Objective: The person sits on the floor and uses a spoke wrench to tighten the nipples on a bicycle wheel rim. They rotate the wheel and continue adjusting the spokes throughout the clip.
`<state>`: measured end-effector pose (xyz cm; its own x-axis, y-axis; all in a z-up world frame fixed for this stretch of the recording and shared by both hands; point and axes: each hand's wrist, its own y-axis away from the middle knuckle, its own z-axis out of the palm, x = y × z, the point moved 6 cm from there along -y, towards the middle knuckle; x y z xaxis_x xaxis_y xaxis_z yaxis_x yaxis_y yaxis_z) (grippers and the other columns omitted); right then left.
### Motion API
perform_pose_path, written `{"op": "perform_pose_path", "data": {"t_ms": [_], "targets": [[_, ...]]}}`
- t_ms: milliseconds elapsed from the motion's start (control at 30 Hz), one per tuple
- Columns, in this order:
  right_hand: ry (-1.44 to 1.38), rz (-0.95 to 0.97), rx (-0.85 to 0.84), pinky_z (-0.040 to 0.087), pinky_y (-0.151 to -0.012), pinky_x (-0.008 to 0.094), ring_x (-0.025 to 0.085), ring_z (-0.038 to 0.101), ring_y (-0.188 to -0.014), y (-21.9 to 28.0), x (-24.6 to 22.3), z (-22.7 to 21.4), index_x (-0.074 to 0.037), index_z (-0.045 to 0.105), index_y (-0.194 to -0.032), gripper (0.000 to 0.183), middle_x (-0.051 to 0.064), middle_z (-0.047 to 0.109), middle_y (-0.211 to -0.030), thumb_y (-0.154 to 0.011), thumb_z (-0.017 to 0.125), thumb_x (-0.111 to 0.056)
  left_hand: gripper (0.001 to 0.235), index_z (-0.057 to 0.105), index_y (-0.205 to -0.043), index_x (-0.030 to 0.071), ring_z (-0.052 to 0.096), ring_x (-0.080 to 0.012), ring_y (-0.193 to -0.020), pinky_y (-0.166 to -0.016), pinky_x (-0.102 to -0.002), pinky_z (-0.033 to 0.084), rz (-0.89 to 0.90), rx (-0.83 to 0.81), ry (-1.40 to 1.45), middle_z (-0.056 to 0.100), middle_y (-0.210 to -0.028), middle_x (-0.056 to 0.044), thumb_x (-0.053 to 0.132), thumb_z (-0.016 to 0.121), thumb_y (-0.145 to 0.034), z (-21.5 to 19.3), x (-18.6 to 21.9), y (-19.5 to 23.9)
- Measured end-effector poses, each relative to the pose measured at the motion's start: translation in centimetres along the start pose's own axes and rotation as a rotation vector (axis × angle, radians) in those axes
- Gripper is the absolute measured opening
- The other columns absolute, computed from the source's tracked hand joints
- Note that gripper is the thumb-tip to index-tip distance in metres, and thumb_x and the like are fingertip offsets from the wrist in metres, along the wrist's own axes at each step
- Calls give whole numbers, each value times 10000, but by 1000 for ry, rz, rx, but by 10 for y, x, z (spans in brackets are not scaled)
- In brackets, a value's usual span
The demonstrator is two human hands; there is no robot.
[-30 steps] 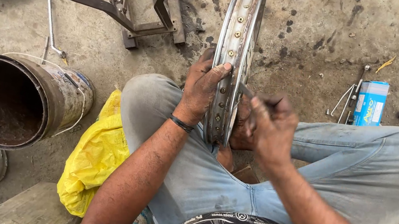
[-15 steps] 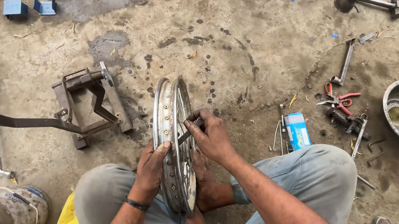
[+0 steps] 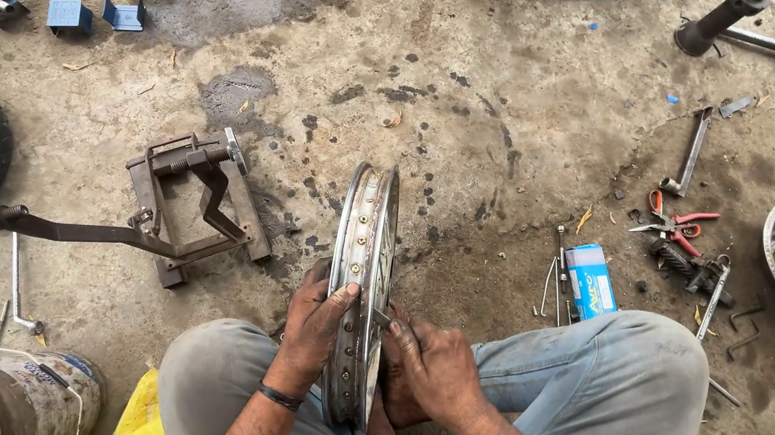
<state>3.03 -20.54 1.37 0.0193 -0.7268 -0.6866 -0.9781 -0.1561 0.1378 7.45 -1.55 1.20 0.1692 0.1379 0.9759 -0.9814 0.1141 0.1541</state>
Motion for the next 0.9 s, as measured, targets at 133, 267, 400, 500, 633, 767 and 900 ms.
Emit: {"op": "perform_pose_path", "data": {"t_ms": [133,267,400,500,633,767,900], "targets": [[-6,42,-37,564,-585,419,229,695,-569,0,-12,4,-9,718,-917,378,141,666,-636,-1069,549,-311,396,758,-993,-52,626,-200,-1007,-865,-341,549,38,88,-166,606,-1124,-113,333,667,-972,1,12,-1],[-125,35,-61,556,-648,413,272,697,-687,-26,-10,-6,7,722,-963,316,167,721,-743,-1010,605,-283,396,763,-991,-34,671,-183,-890,-778,-336,552,28,265,-426,698,-1001,-88,357,722,-945,-11,11,11],[79,-22,-50,547,-726,361,179,715,-741,-29,-1,-18,-51,758,-1002,217,96,766,-855,-945,678,-244,380,747,-1050,-61,653,-167,-811,-705,-313,554,-63,118,-93,757,-944,-145,295,747,-916,-20,-4,37],[-233,31,-125,557,-685,355,156,686,-743,-30,0,-13,-39,764,-975,159,109,769,-846,-915,744,-184,371,710,-1139,-22,710,-126,-853,-765,-263,599,-86,154,28,775,-998,-95,253,745,-892,-30,-8,40],[-179,-47,-88,607,-677,330,148,734,-755,-37,-22,-6,-91,768,-999,124,65,786,-857,-920,732,-180,357,734,-1163,-43,677,-114,-840,-743,-261,568,-94,207,63,772,-980,-88,231,713,-936,-33,-7,30],[-78,-189,-11,631,-678,323,154,765,-724,-66,-62,-5,-51,744,-955,140,69,780,-829,-901,750,-180,354,722,-1152,-56,667,-109,-847,-748,-259,563,-101,163,139,761,-995,-84,225,725,-936,-42,6,24],[145,-253,-62,626,-677,349,172,763,-691,-69,-80,-9,-85,745,-931,145,66,781,-817,-884,755,-221,355,725,-1118,-64,679,-134,-797,-708,-284,576,-134,215,93,761,-949,-108,239,739,-934,-46,1,31]]}}
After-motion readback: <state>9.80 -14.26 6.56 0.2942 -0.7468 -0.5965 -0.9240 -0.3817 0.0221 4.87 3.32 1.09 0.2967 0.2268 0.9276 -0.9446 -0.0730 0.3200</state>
